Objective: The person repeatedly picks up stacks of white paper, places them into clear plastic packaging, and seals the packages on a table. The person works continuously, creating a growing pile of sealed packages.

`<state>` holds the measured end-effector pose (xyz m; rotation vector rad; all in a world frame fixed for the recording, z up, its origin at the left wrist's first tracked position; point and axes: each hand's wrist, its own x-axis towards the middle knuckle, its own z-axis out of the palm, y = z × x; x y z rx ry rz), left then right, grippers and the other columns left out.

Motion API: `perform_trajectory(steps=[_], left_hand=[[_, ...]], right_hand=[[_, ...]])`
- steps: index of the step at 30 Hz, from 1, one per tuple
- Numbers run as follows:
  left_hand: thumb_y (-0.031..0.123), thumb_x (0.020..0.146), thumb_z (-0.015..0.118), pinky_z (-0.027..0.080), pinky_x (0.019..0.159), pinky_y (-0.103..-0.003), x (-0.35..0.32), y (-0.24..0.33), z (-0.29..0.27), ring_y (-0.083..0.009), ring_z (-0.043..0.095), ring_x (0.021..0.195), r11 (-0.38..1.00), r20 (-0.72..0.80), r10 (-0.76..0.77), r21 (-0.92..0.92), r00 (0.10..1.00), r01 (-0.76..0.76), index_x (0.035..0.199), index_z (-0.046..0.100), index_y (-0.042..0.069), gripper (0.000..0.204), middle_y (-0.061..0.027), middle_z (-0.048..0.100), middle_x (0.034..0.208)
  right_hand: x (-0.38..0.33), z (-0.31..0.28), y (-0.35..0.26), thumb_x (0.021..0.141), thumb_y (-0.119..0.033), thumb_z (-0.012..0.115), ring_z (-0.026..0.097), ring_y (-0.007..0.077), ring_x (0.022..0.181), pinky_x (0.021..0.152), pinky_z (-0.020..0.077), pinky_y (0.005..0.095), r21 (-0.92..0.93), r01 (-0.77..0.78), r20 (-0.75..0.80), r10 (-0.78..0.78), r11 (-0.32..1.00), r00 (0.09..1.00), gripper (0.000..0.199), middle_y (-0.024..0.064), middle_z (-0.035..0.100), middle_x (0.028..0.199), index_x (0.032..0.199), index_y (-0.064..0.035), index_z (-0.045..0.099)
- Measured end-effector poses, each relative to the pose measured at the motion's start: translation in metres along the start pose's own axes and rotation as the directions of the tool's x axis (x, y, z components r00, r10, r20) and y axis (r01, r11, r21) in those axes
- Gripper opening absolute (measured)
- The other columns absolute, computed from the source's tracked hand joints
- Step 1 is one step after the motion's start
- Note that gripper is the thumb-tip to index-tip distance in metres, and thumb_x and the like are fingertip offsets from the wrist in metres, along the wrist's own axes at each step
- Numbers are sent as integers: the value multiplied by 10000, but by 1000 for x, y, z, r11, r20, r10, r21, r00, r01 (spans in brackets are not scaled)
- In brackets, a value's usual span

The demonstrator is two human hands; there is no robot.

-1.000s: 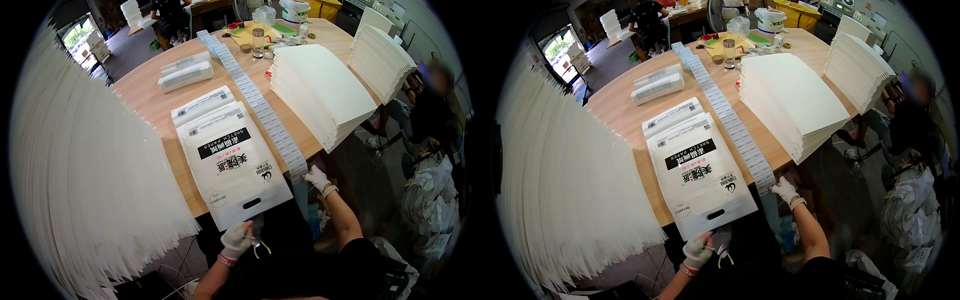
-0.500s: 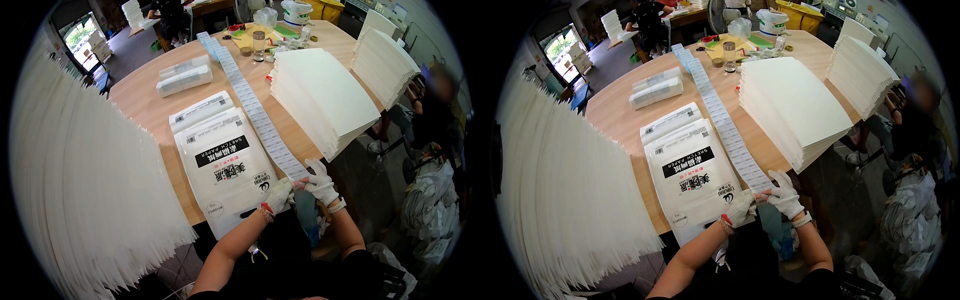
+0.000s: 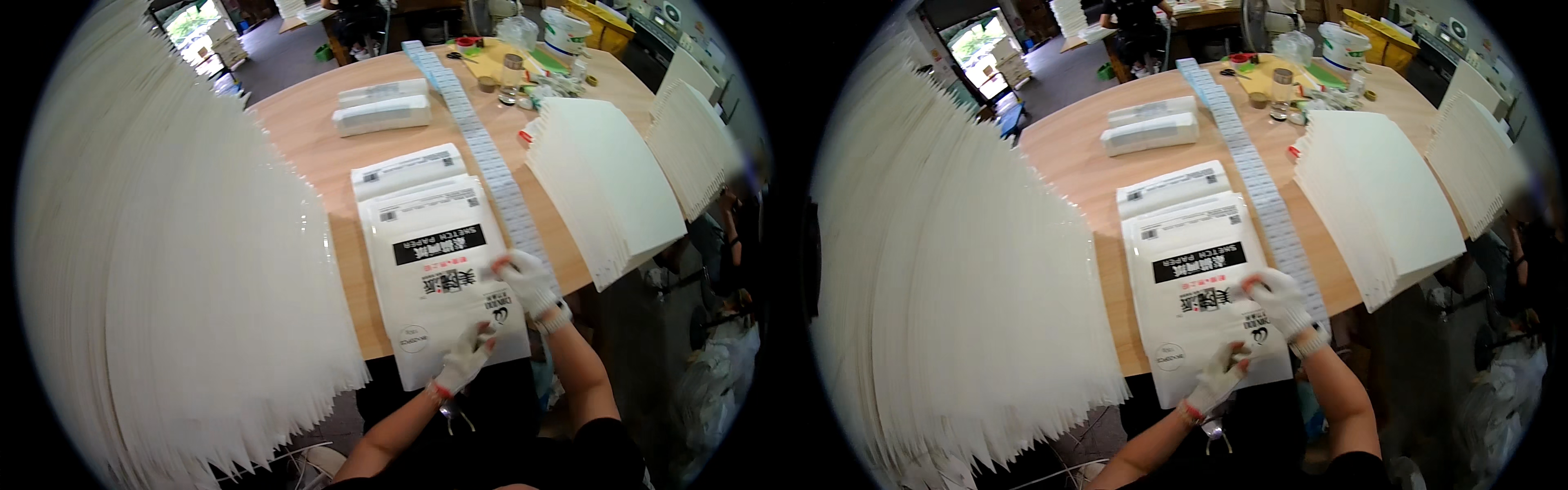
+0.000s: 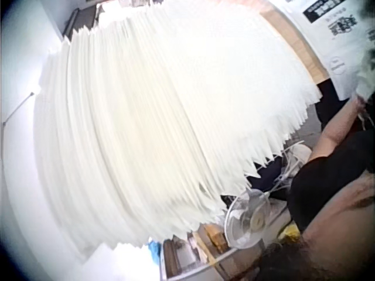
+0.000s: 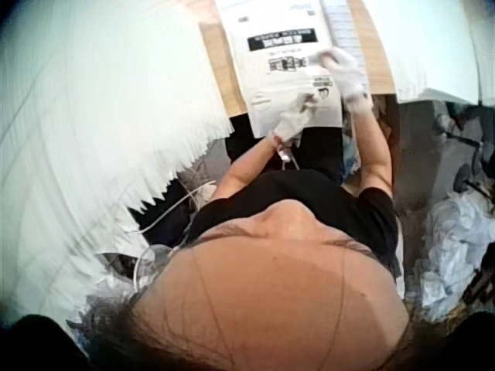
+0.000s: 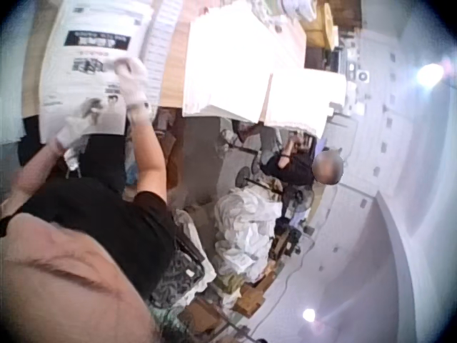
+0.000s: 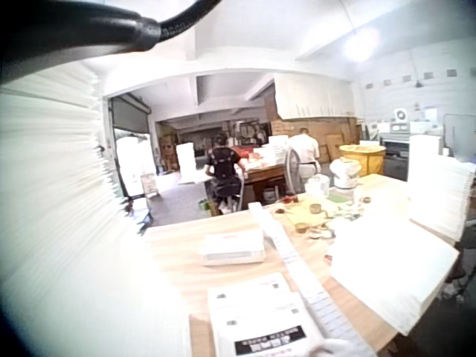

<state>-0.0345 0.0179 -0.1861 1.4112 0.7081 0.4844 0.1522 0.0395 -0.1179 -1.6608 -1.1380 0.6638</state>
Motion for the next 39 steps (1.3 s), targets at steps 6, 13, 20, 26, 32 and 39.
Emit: perform_trajectory(steps=[6, 13, 20, 26, 32, 39], left_hand=[[105, 831, 582, 464, 569, -256, -107, -45, -85, -116, 539, 662, 969, -488, 55, 236, 871, 70, 987, 556, -14, 197, -58, 558, 768], [186, 845, 564, 449, 595, -249, -158, -95, -110, -116, 542, 655, 942, -644, -263, -10, 718, 336, 971, 535, -24, 247, -53, 590, 766], [177, 836, 565, 450, 603, -253, -138, -74, -107, -123, 545, 679, 924, -594, -360, -121, 719, 363, 996, 528, -23, 259, -74, 598, 794], [213, 845, 571, 449, 633, -255, -130, -72, -110, -126, 542, 714, 902, -567, -421, -182, 708, 391, 1014, 518, -26, 297, -81, 588, 842], [242, 863, 563, 439, 644, -240, -114, -70, -94, -97, 507, 727, 879, -411, -467, -314, 783, 359, 960, 533, -7, 269, -46, 557, 809], [219, 900, 510, 332, 567, -228, -112, -35, -93, -67, 376, 641, 977, -408, -213, -91, 888, 193, 795, 509, 45, 202, 32, 425, 687]], right_hand=[[142, 139, 22, 772, -231, 554, 599, 210, 647, 613, 467, 311, -167, -169, 82, 184, 971, 979, 176, 93, 632, 718, 807, -88, 651], [196, 193, 33, 773, -239, 550, 601, 220, 637, 625, 469, 332, -345, -174, 81, 214, 922, 973, 183, 128, 631, 719, 825, -103, 662], [205, 198, 31, 770, -219, 545, 612, 256, 785, 709, 469, 335, -443, -176, 88, 238, 879, 967, 180, 135, 646, 823, 831, -98, 663], [204, 204, 39, 762, -209, 554, 612, 251, 788, 712, 470, 340, -422, -140, 96, 197, 896, 976, 172, 131, 645, 813, 815, -81, 656], [198, 208, 35, 773, -247, 564, 581, 311, 888, 749, 463, 376, -596, -63, 151, 188, 800, 971, 271, 181, 598, 992, 982, -76, 583], [163, 159, 3, 797, -270, 538, 540, 338, 963, 829, 412, 396, -282, -292, -105, 273, 914, 956, 350, 208, 560, 1006, 1046, -27, 512]])
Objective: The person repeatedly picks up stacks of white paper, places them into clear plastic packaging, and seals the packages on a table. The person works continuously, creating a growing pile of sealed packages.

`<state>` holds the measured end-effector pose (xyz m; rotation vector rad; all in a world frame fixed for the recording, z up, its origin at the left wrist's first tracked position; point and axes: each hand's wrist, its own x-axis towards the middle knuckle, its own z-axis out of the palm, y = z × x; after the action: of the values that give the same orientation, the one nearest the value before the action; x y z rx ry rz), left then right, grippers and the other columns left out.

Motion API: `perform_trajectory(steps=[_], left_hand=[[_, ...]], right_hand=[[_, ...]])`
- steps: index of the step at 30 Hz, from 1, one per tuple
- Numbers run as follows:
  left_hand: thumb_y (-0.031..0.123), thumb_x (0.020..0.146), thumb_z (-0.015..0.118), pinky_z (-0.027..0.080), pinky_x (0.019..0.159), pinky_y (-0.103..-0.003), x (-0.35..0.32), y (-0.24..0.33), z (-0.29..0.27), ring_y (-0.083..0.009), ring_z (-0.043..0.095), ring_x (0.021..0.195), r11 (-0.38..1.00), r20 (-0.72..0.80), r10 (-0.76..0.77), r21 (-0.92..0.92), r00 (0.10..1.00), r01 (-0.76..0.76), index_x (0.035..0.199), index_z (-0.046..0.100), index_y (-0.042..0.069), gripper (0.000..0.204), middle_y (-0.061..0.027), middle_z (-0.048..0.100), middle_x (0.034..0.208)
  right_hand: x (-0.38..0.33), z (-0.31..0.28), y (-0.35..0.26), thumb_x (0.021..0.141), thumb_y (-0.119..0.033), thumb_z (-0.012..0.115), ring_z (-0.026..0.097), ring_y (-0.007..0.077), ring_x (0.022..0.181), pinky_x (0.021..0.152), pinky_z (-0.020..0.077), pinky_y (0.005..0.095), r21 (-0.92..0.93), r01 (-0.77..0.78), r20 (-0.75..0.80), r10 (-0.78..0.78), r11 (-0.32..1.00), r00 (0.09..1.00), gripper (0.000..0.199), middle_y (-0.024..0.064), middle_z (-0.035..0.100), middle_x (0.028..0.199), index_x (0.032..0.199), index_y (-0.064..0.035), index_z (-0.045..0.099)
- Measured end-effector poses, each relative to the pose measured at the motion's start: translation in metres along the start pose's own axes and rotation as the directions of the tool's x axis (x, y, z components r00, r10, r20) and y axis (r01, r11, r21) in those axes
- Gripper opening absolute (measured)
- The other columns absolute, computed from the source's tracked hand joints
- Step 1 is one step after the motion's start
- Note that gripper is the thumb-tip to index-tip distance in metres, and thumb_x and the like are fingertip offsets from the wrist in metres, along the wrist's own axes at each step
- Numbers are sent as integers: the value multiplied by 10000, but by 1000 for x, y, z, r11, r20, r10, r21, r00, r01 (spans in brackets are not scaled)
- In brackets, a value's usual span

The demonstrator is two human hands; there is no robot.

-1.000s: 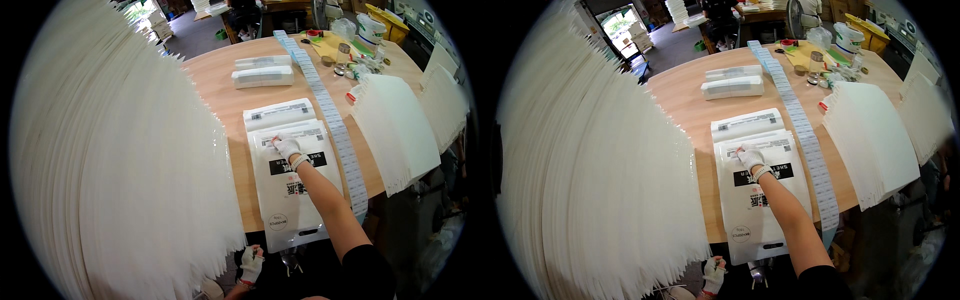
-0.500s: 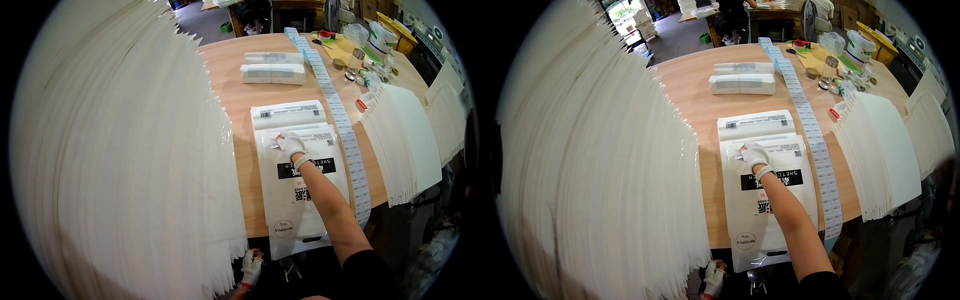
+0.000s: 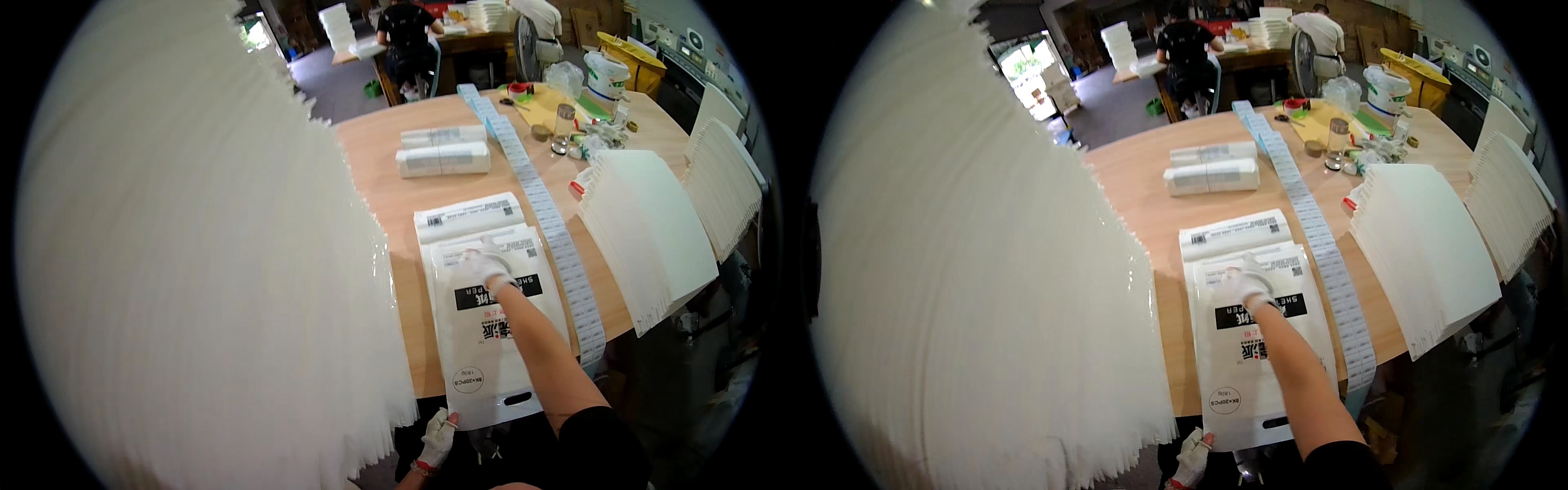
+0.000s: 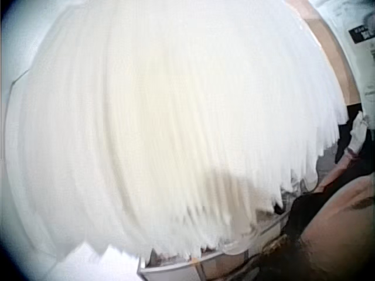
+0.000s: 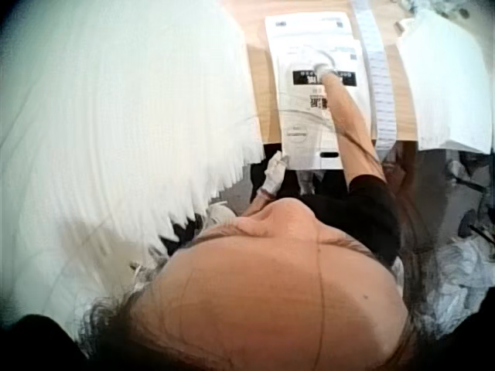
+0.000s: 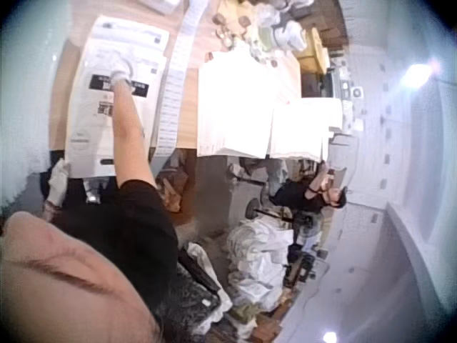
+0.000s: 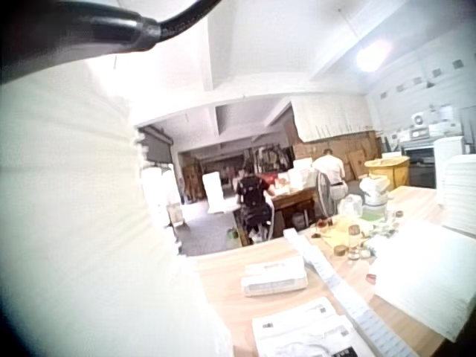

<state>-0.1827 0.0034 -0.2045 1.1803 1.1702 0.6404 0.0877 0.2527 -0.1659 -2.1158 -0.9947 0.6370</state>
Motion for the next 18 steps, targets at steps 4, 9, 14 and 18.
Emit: perform_trajectory(steps=[4, 9, 14, 18], left_hand=[[208, 896, 515, 379, 567, -278, 11, 38, -12, -116, 435, 636, 865, 100, 467, 158, 879, -477, 811, 505, 14, 212, -24, 474, 692], [178, 871, 548, 459, 594, -315, 9, 131, 20, -190, 549, 664, 602, 180, 775, 79, 605, -795, 942, 535, -14, 205, -97, 556, 764], [151, 790, 588, 419, 506, -375, -75, 249, 30, -301, 517, 585, 192, 585, 738, 295, 336, -936, 771, 502, 25, 153, -109, 506, 677], [178, 783, 546, 425, 554, -363, -166, 322, 1, -244, 528, 611, 264, 314, 879, 306, 359, -915, 837, 504, 46, 148, -67, 521, 718]], right_hand=[[-73, -76, 67, 806, -221, 519, 527, 363, 891, 773, 414, 421, -166, 232, 11, -234, 958, 972, 264, 194, 554, 924, 974, -17, 513], [-216, -144, 137, 826, -190, 534, 550, 308, 967, 839, 438, 373, -106, 8, 158, 9, 994, 987, 339, 175, 570, 1015, 1103, -10, 461], [-256, -56, 155, 845, -31, 532, 546, 143, 918, 802, 454, 245, 904, 87, -10, -182, 419, 983, 362, 77, 552, 1040, 1187, 38, 435], [-249, -155, 14, 907, -121, 491, 497, 57, 805, 706, 436, 198, 909, 263, -121, -402, 322, 908, 280, 3, 560, 981, 1166, -15, 507]])
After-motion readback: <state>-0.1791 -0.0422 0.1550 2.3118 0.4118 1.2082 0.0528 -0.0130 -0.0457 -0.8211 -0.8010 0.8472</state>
